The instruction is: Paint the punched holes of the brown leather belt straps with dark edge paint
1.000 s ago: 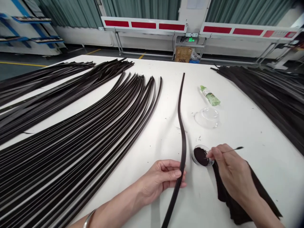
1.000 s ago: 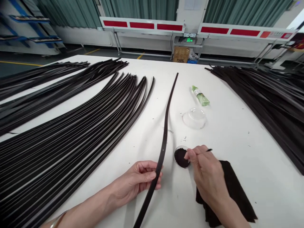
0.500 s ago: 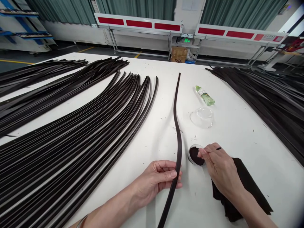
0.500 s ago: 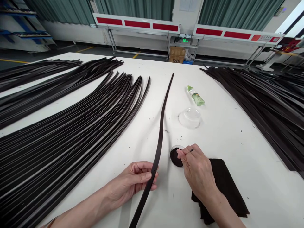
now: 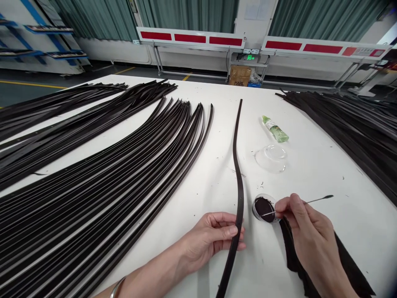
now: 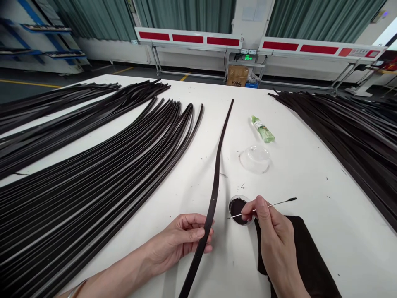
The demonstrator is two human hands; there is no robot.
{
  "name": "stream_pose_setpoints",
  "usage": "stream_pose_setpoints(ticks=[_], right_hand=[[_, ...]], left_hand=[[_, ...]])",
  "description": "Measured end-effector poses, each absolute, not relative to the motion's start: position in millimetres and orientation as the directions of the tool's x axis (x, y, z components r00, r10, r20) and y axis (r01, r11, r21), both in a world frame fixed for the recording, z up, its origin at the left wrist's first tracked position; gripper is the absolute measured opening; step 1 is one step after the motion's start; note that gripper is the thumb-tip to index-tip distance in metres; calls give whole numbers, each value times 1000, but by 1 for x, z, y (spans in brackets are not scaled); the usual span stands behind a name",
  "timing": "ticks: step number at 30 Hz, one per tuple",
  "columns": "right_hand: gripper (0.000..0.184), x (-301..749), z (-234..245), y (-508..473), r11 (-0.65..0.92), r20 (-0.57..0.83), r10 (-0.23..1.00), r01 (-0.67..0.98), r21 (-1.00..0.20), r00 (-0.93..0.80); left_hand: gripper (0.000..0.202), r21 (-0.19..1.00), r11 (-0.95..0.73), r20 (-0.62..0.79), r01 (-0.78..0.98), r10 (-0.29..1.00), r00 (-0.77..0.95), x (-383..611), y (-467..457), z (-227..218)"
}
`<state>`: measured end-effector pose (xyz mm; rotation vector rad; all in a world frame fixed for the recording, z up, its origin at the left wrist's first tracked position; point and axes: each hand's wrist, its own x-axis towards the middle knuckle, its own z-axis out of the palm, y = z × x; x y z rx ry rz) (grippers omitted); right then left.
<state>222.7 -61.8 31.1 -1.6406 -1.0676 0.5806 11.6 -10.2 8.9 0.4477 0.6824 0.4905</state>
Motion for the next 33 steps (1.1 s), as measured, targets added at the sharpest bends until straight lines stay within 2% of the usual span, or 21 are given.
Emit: stream_pose_setpoints(ticks=[2, 5, 8, 10, 14, 22, 33], right_hand=[[46, 218, 29, -63, -25, 158, 870, 362, -932, 466], [40, 211, 30, -69, 52, 262, 879, 466, -883, 399], [31, 203, 34, -72, 256, 443, 872, 578, -775, 209], [28, 199, 35, -71, 426, 562, 825, 585, -690, 62], [29, 193, 32, -66, 595, 665, 740, 558, -578, -100], [30, 195, 27, -67, 632, 680, 717, 553, -543, -152], [26, 196, 26, -67, 609, 644, 745, 571, -550, -175]], left_hand=[[26, 537, 797, -474, -278, 557, 682, 12, -11, 9], [27, 529, 802, -475, -277, 550, 686, 12, -12, 8], [26, 523, 803, -466, -284, 549, 694, 13, -13, 6], [25, 520, 803, -458, -289, 549, 699, 12, -13, 5], [25, 516, 804, -455, -297, 550, 700, 10, -13, 3], [24, 520, 803, -448, -292, 547, 707, 13, -11, 6], [27, 516, 806, -454, -290, 544, 706, 13, -12, 6]])
